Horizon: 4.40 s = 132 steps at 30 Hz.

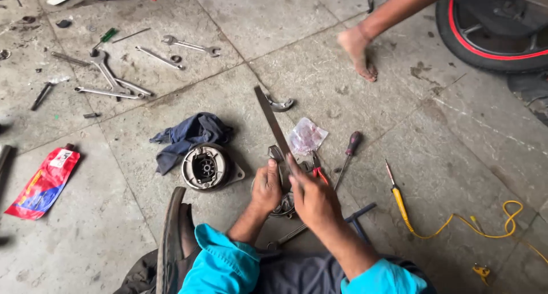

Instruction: The person is repairing the drum brake of a motorcycle, applying grease and filing the brake shoe.

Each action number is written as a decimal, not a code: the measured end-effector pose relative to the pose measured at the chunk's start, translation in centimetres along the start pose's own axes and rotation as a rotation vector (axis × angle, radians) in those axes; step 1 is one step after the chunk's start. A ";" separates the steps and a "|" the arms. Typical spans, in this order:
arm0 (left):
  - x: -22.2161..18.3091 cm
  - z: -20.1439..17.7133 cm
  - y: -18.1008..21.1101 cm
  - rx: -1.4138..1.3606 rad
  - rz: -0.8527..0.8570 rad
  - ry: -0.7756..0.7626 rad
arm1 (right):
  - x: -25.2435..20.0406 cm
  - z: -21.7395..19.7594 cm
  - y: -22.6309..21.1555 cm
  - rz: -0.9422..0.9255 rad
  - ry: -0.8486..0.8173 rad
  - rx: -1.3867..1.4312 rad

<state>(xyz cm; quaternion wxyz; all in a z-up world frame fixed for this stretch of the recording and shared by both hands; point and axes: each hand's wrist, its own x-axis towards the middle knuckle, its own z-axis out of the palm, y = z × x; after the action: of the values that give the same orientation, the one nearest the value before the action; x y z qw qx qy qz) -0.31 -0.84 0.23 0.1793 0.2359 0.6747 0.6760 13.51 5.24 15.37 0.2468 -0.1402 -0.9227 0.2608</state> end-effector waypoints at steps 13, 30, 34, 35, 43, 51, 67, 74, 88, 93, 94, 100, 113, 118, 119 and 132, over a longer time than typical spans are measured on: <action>0.8 -0.1 1.2 -0.144 -0.127 -0.141 | 0.4 -0.2 -0.1 0.073 -0.010 0.107; 0.0 0.4 -1.4 -0.014 0.005 -0.042 | 0.0 0.2 1.2 0.131 -0.084 0.012; 1.1 -0.1 -2.4 0.082 0.015 -0.070 | -0.7 -0.1 0.3 0.169 -0.077 0.017; 1.3 -0.2 -2.0 0.085 0.018 -0.067 | -1.4 0.2 0.6 0.165 -0.076 0.020; 0.7 0.7 -3.0 0.045 -0.022 -0.025 | 0.6 0.3 0.7 0.248 -0.132 0.022; 0.0 0.2 0.4 -0.092 0.001 -0.054 | 0.1 0.0 0.7 0.057 -0.101 0.008; 1.4 -1.9 2.3 -0.318 -0.073 -0.110 | -0.7 1.8 5.7 -0.091 0.152 0.083; 2.4 -2.5 1.6 -0.191 -0.034 -0.092 | -0.9 -3.8 4.1 0.245 -0.181 0.167; 0.6 -1.0 1.1 -0.035 0.028 -0.257 | 0.5 -2.3 2.8 -0.145 -0.139 0.254; 2.7 -2.9 -7.8 0.261 0.051 -0.100 | -0.7 -1.4 1.6 0.105 -0.268 0.146; 4.0 -4.1 -9.5 0.393 0.325 -0.005 | -1.3 -1.6 0.9 0.319 -0.452 0.075; 2.1 -0.5 -14.6 0.663 0.720 -0.024 | 0.9 -0.2 3.0 -0.085 -0.013 0.184; 4.8 -3.1 -11.4 0.596 0.565 0.059 | -0.5 -1.5 1.3 0.009 -0.172 0.200; 4.5 -4.2 -8.6 -0.010 -0.026 -0.003 | -2.2 -1.0 1.9 0.091 -0.313 0.136; 3.8 -3.4 -7.5 -0.010 -0.030 -0.002 | -1.8 -0.6 1.9 0.092 -0.317 0.137; 1.6 -0.9 -4.3 0.155 0.214 0.061 | -0.6 0.3 2.2 0.025 -0.105 0.203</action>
<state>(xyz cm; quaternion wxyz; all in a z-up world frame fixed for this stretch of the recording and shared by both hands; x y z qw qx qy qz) -2.42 -0.56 -3.93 0.0668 0.2988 0.7011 0.6440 14.17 6.67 13.70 0.2075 -0.1123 -0.9014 0.3630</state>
